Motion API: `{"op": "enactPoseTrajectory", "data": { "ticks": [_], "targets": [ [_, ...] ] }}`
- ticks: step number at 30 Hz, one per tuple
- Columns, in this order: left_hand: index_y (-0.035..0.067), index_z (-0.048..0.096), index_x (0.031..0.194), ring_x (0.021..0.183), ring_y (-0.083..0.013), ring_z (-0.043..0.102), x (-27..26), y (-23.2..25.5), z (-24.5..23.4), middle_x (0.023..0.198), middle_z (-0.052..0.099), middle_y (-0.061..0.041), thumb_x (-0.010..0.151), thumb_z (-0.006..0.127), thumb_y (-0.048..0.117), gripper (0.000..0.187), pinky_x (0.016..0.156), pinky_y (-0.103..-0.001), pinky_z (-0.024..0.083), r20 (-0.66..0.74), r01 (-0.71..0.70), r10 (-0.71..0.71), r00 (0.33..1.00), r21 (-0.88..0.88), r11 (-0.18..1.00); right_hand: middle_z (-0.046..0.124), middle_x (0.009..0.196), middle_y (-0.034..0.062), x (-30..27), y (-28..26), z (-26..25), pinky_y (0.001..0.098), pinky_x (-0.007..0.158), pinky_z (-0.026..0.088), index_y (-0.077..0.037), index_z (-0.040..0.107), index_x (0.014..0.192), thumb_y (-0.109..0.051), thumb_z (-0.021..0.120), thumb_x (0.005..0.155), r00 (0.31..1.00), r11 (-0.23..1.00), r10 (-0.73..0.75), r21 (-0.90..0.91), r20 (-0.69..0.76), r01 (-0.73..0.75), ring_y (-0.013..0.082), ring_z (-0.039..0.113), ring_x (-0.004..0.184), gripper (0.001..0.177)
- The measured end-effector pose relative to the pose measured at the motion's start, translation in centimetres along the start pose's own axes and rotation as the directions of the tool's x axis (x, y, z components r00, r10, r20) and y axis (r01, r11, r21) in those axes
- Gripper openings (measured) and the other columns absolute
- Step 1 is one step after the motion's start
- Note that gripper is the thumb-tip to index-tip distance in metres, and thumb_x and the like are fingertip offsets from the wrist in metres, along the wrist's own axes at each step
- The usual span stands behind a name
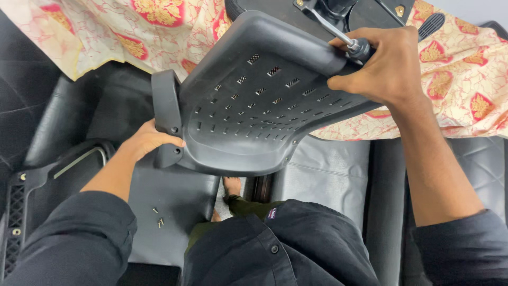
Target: The person assembles a black plastic chair by attaching the armrests to the seat using a screwdriver. They align the parts, insert screws, and tighten them to secure the armrests in place.
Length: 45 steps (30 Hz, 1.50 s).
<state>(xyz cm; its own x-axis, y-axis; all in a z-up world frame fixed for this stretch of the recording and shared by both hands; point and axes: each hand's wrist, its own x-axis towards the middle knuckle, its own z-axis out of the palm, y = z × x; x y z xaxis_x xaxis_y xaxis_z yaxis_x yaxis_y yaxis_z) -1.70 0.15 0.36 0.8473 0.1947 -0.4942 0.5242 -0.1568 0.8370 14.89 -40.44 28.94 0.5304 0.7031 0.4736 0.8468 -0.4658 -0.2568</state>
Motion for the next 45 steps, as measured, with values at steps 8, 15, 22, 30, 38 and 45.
{"op": "enactPoseTrajectory", "data": {
  "ticks": [8,15,22,30,38,45],
  "targets": [
    [0.003,0.070,0.118,0.107,-0.0243,0.068,-5.2,-3.2,0.8,0.111,0.074,-0.011,0.059,0.089,0.018,0.064,0.096,-0.036,0.047,-0.034,0.190,-0.206,0.978,-0.263,0.946,0.071,0.079,0.0069,-0.7,-0.1,0.4,0.0253,0.072,0.051,0.002,0.079,0.112,-0.016,0.091,0.070,0.999,0.999,0.037,0.030,0.025,-0.038,0.0072,0.059,0.068,0.047],
    [0.002,0.072,0.110,0.100,-0.0239,0.066,-8.2,-5.7,0.6,0.101,0.073,-0.010,0.061,0.088,0.017,0.055,0.090,-0.037,0.045,0.019,0.140,-0.143,0.990,-0.353,0.925,0.072,0.082,0.0089,-1.5,-2.5,1.7,0.0265,0.068,0.050,-0.003,0.080,0.119,-0.014,0.089,0.070,0.993,0.987,0.119,0.106,0.027,-0.121,0.0102,0.059,0.068,0.051],
    [0.005,0.070,0.114,0.104,-0.0238,0.066,-8.6,-5.8,0.6,0.105,0.073,-0.010,0.060,0.089,0.013,0.057,0.095,-0.037,0.046,-0.001,0.200,-0.211,0.977,-0.317,0.927,0.076,0.094,0.0142,-3.1,-3.8,2.2,0.0287,0.074,0.053,-0.003,0.079,0.117,-0.015,0.088,0.068,0.997,0.992,0.080,0.097,-0.014,-0.078,0.0168,0.070,0.076,0.051],
    [0.002,0.069,0.116,0.114,-0.0247,0.062,-12.7,-8.0,0.0,0.108,0.071,-0.010,0.059,0.088,0.008,0.060,0.101,-0.037,0.044,-0.035,0.128,-0.156,0.987,-0.406,0.905,0.077,0.102,0.0160,-1.8,-5.9,3.2,0.0286,0.080,0.055,-0.001,0.079,0.111,-0.013,0.086,0.068,0.997,0.995,-0.045,0.082,-0.055,0.050,0.0208,0.074,0.085,0.045],
    [0.004,0.066,0.121,0.114,-0.0252,0.063,-16.7,-11.2,-1.1,0.113,0.071,-0.011,0.060,0.086,0.009,0.064,0.101,-0.039,0.045,-0.151,0.063,-0.183,0.972,-0.577,0.814,0.077,0.093,0.0153,4.5,-9.2,6.1,0.0305,0.086,0.054,-0.004,0.081,0.111,-0.012,0.086,0.066,0.974,0.971,-0.226,0.077,-0.017,0.227,0.0240,0.070,0.082,0.047],
    [0.010,0.066,0.123,0.116,-0.0235,0.059,-20.6,-14.6,-0.3,0.117,0.069,-0.006,0.058,0.088,0.010,0.069,0.100,-0.040,0.040,-0.307,0.065,-0.380,0.873,-0.698,0.713,0.074,0.091,0.0134,11.3,-12.9,12.5,0.0300,0.085,0.054,-0.006,0.081,0.117,-0.016,0.088,0.067,0.948,0.929,-0.317,0.207,0.022,0.306,0.0229,0.069,0.080,0.051]
  ]
}}
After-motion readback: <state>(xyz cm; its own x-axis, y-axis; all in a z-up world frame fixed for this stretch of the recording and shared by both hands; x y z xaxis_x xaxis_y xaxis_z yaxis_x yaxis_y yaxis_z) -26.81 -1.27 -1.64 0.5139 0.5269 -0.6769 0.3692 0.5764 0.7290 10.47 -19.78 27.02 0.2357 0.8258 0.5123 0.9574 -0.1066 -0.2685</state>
